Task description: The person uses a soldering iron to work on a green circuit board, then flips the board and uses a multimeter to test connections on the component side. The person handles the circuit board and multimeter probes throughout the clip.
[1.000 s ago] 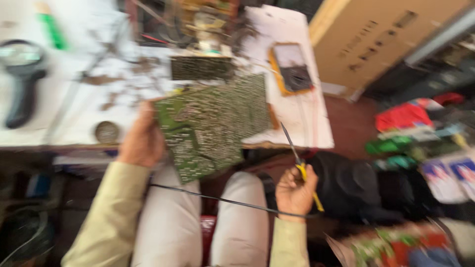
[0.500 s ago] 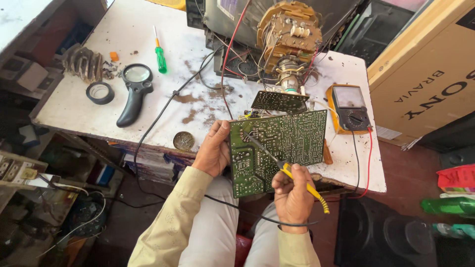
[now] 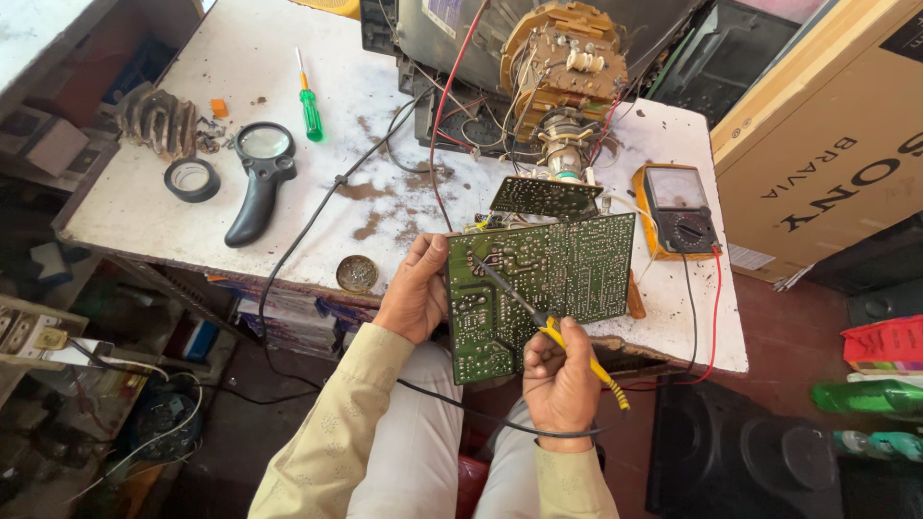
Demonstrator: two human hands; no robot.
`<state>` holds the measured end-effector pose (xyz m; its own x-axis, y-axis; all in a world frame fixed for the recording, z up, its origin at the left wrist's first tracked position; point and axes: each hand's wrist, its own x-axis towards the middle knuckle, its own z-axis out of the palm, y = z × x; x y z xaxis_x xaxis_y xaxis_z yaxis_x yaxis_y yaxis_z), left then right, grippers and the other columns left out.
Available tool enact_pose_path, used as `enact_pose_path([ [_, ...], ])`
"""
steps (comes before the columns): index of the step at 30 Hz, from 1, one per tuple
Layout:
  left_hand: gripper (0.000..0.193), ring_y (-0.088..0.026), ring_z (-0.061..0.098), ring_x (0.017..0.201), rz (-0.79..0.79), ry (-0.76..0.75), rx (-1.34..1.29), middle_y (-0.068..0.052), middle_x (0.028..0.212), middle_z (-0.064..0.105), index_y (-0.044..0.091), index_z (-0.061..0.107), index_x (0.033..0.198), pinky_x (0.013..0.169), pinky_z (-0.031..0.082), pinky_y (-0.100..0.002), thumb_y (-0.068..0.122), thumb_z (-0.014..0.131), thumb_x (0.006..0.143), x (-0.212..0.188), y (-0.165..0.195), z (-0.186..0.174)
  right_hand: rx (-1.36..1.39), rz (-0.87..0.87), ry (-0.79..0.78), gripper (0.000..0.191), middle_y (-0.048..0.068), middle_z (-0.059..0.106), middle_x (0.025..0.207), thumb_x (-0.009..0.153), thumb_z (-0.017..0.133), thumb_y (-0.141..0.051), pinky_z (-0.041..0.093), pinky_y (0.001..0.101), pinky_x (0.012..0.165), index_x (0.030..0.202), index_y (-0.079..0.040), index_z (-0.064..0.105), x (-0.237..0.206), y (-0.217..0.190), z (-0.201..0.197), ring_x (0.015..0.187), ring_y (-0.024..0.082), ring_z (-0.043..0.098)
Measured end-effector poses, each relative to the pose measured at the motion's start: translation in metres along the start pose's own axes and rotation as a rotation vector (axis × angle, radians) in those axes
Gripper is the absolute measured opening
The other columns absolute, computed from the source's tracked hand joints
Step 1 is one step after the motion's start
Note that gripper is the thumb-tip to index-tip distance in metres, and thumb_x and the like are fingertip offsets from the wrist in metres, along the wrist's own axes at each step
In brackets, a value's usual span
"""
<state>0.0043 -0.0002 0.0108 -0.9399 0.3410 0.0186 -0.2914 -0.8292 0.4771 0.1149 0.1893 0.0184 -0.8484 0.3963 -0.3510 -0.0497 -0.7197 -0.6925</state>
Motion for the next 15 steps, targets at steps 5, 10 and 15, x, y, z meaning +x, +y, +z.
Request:
enact_pose_path([
  [5,0.027,-0.019,0.070,0.100,-0.011,-0.004,-0.027,-0.011,0.111,0.069,0.006,0.056,0.113,0.085,0.062,-0.036,0.029,0.064,0.102,0.000,0.000,0.001,-0.006,-0.029,-0.020,0.019,0.009,0.065,0.068,0.097,0.066,-0.026,0.042,0.0235,0.045,0.091,-0.009,0.060,-0.001,0.007,-0.001,0.054,0.017,0.059],
  [10,0.024,-0.020,0.070,0.098,-0.006,-0.012,-0.031,-0.011,0.110,0.069,0.007,0.055,0.110,0.083,0.062,-0.036,0.028,0.064,0.103,0.000,-0.001,-0.002,-0.142,-0.281,-0.110,0.018,0.011,0.066,0.070,0.102,0.061,-0.020,0.047,0.0263,0.049,0.092,-0.006,0.057,-0.013,0.010,0.004,0.056,0.019,0.062],
  [15,0.021,-0.020,0.070,0.100,-0.005,-0.009,-0.041,-0.011,0.110,0.068,0.008,0.054,0.110,0.086,0.062,-0.037,0.026,0.063,0.104,0.000,-0.002,-0.004,-0.412,-0.543,-0.171,0.019,0.014,0.070,0.075,0.104,0.058,-0.017,0.051,0.0274,0.051,0.092,-0.002,0.059,-0.031,0.004,0.012,0.059,0.019,0.065],
])
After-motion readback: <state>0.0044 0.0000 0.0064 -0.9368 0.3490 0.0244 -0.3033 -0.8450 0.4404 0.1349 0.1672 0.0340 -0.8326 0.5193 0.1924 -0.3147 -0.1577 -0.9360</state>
